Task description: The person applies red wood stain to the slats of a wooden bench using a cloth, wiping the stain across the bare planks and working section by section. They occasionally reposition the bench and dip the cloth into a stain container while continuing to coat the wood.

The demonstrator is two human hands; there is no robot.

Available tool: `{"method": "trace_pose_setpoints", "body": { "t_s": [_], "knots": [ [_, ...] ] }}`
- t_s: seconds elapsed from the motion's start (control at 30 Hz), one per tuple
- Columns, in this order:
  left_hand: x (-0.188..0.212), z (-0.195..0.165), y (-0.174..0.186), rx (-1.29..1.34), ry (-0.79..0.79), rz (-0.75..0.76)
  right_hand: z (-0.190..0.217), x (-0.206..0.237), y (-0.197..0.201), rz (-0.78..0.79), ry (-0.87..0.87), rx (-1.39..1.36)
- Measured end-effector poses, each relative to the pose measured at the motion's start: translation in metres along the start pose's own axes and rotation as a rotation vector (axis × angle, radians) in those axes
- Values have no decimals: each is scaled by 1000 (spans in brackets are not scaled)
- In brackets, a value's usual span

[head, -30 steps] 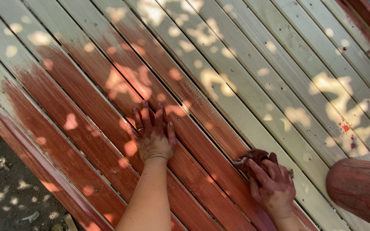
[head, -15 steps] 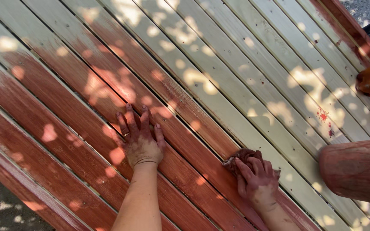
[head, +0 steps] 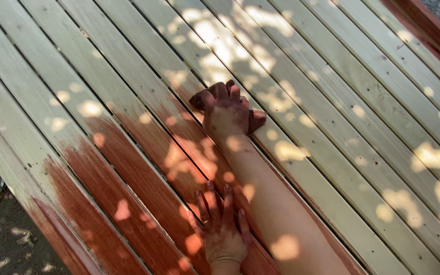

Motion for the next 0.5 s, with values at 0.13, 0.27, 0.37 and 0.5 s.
{"method": "trace_pose_setpoints", "body": {
  "t_s": [0.13,0.27,0.37,0.5],
  "knots": [
    [-1,3,-7,-74,-12,272,34,-60,-13,103,-6,-126],
    [-1,3,0,16,-17,-25,28,-34,-7,225,76,35],
    [-3,3,-3,26,2,53,8,29,5,255,119,114],
    [-7,2,-5,-1,18,119,-46,150,34,285,149,295]
  ]
}}
Point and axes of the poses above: each hand's wrist, its own x-axis away from the middle knuckle, its own y-axis out of the back of the hand, z = x × y, the point moved 3 cm from there along -x, towards the middle knuckle, and after that the axes turned 14 degrees about -x, right-handed, at the moved point
